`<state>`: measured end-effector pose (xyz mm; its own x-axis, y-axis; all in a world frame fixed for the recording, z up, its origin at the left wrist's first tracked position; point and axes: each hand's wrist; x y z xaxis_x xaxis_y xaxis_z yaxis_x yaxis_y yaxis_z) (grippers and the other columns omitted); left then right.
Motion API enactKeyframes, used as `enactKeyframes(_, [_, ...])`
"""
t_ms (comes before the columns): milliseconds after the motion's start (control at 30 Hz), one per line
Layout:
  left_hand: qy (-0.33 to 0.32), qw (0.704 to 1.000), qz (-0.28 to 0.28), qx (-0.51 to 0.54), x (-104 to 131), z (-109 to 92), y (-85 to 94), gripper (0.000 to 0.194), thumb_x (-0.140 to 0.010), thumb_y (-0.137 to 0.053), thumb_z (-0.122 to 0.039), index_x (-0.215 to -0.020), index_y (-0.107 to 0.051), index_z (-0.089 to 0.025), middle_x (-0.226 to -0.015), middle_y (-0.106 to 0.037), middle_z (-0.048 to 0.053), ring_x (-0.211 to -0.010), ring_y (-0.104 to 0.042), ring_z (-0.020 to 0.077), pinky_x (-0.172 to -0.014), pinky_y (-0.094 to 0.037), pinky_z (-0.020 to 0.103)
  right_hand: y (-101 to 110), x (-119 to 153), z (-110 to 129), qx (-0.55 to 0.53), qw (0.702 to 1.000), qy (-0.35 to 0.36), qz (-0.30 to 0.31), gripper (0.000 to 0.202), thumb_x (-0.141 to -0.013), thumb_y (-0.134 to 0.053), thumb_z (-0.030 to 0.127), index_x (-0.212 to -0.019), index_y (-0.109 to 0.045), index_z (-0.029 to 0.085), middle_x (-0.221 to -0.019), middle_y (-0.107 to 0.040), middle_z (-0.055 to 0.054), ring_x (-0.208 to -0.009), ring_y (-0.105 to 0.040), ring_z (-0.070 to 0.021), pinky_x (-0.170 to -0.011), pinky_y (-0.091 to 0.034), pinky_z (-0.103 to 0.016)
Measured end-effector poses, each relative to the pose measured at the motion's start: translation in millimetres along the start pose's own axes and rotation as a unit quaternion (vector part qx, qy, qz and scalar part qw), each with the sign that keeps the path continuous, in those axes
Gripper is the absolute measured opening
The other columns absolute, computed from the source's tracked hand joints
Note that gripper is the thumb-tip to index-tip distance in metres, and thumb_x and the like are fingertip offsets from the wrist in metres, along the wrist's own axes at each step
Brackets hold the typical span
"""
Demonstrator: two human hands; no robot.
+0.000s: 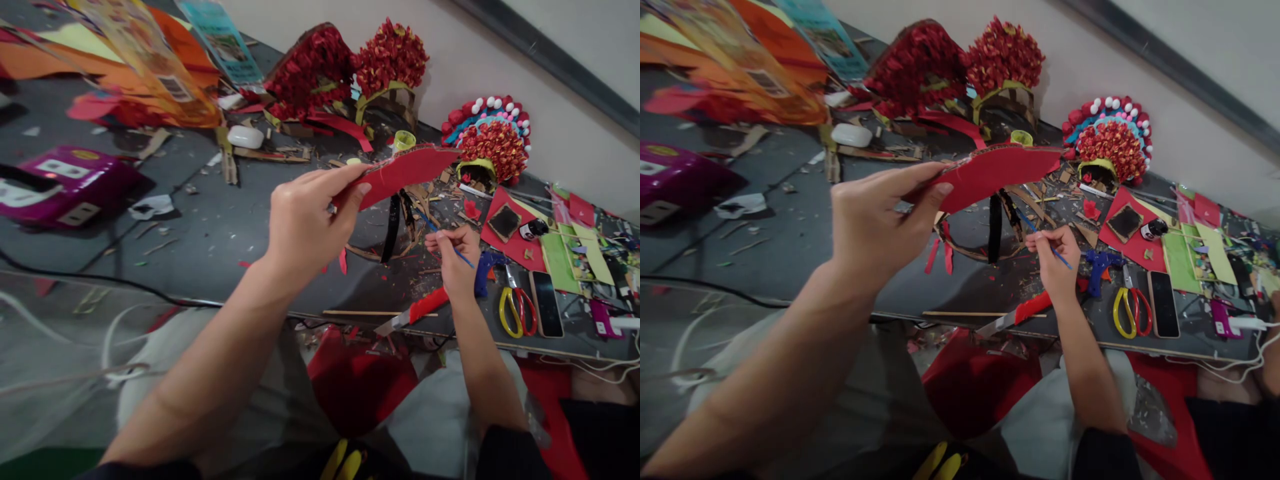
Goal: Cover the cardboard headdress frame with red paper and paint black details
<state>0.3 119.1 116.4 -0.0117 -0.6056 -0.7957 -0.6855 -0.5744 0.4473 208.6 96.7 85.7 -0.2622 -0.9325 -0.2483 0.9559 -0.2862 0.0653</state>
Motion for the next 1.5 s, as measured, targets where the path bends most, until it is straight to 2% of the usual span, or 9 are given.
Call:
enactKeyframes(300, [-0.008, 1.0, -0.011, 0.0, 0, 2, 0.4, 0.024, -0.095, -0.057, -0.023, -0.108, -0.073, -0.011, -0.089, -0.075, 0.005, -0.069, -0.067, 0.0112, -0.063, -0.048, 0.017, 1, 1, 0, 0.014, 1.0, 0.004, -0.002, 0.02, -0.077, -0.062, 0.029, -0.073, -0.043, 0.024, -0.063, -0.069, 0.004, -0.055, -0.065, -0.0109, -0.055, -0.055, -0.024])
enactKeyframes(467, [0.001, 1.0, -0.005, 0.003, 0, 4, -0.7, 0.027, -0.097, -0.055, -0.027, -0.111, -0.073, -0.014, -0.093, -0.075, 0.003, -0.072, -0.068, 0.0111, -0.065, -0.049, 0.017, 4, 2, 3, 0.014, 0.999, 0.026, -0.021, 0.018, -0.075, -0.063, 0.025, -0.071, -0.045, 0.023, -0.059, -0.066, 0.007, -0.05, -0.063, -0.0088, -0.05, -0.053, -0.02])
enactKeyframes(667, [0.002, 1.0, -0.009, 0.018, 0, 4, -1.5, 0.025, -0.095, -0.057, -0.024, -0.108, -0.074, -0.01, -0.087, -0.075, 0.005, -0.065, -0.063, 0.0103, -0.06, -0.044, 0.018, 11, 3, 5, 0.037, 0.991, 0.126, -0.029, 0.019, -0.082, -0.067, 0.029, -0.076, -0.05, 0.023, -0.07, -0.069, 0.004, -0.058, -0.067, -0.0097, -0.056, -0.057, -0.021])
enactKeyframes(767, [0.003, 1.0, -0.014, 0.018, 0, 4, -2.1, 0.026, -0.095, -0.057, -0.024, -0.108, -0.074, -0.009, -0.085, -0.074, 0.006, -0.063, -0.061, 0.0102, -0.059, -0.043, 0.018, 11, 5, 2, 0.081, 0.979, 0.189, -0.006, 0.017, -0.084, -0.067, 0.031, -0.078, -0.054, 0.022, -0.079, -0.071, 0.0, -0.07, -0.072, -0.0125, -0.062, -0.06, -0.024])
enactKeyframes(867, [0.007, 1.0, -0.014, 0.02, -1, 4, -3.3, 0.025, -0.094, -0.058, -0.023, -0.108, -0.074, -0.01, -0.085, -0.074, 0.006, -0.064, -0.063, 0.0107, -0.06, -0.043, 0.018, 10, 7, -2, 0.115, 0.969, 0.218, 0.018, 0.014, -0.087, -0.065, 0.03, -0.079, -0.056, 0.022, -0.083, -0.073, -0.002, -0.074, -0.074, -0.0141, -0.065, -0.061, -0.026])
enactKeyframes(1167, [0.006, 1.0, -0.009, 0.023, 0, 4, -1.6, 0.025, -0.095, -0.058, -0.022, -0.108, -0.074, -0.008, -0.086, -0.074, 0.007, -0.068, -0.065, 0.0118, -0.062, -0.045, 0.018, 6, 6, -7, 0.104, 0.969, 0.223, 0.015, 0.013, -0.087, -0.065, 0.029, -0.079, -0.058, 0.022, -0.085, -0.075, -0.003, -0.078, -0.075, -0.0152, -0.069, -0.062, -0.027])
enactKeyframes(1367, [0.013, 1.0, -0.003, 0.021, 0, 5, -2.6, 0.026, -0.095, -0.056, -0.023, -0.11, -0.073, -0.009, -0.089, -0.075, 0.007, -0.07, -0.066, 0.0122, -0.063, -0.045, 0.018, 11, 4, -10, 0.129, 0.969, 0.201, 0.058, 0.011, -0.087, -0.065, 0.027, -0.078, -0.062, 0.022, -0.087, -0.076, -0.003, -0.081, -0.075, -0.016, -0.074, -0.061, -0.029])
enactKeyframes(1500, [0.014, 1.0, -0.001, 0.017, 0, 4, -2.0, 0.026, -0.095, -0.056, -0.024, -0.11, -0.074, -0.012, -0.087, -0.075, 0.005, -0.069, -0.066, 0.0116, -0.062, -0.045, 0.018, 13, 4, -10, 0.13, 0.972, 0.189, 0.06, 0.01, -0.084, -0.066, 0.026, -0.076, -0.062, 0.022, -0.084, -0.076, -0.002, -0.077, -0.075, -0.016, -0.072, -0.061, -0.029])
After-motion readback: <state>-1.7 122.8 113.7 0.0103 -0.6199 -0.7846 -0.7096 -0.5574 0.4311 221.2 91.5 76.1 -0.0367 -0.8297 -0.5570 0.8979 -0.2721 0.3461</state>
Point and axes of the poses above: each hand's wrist, its own x-axis away from the middle knuckle, its own y-axis out of the back of the hand, z = x × y
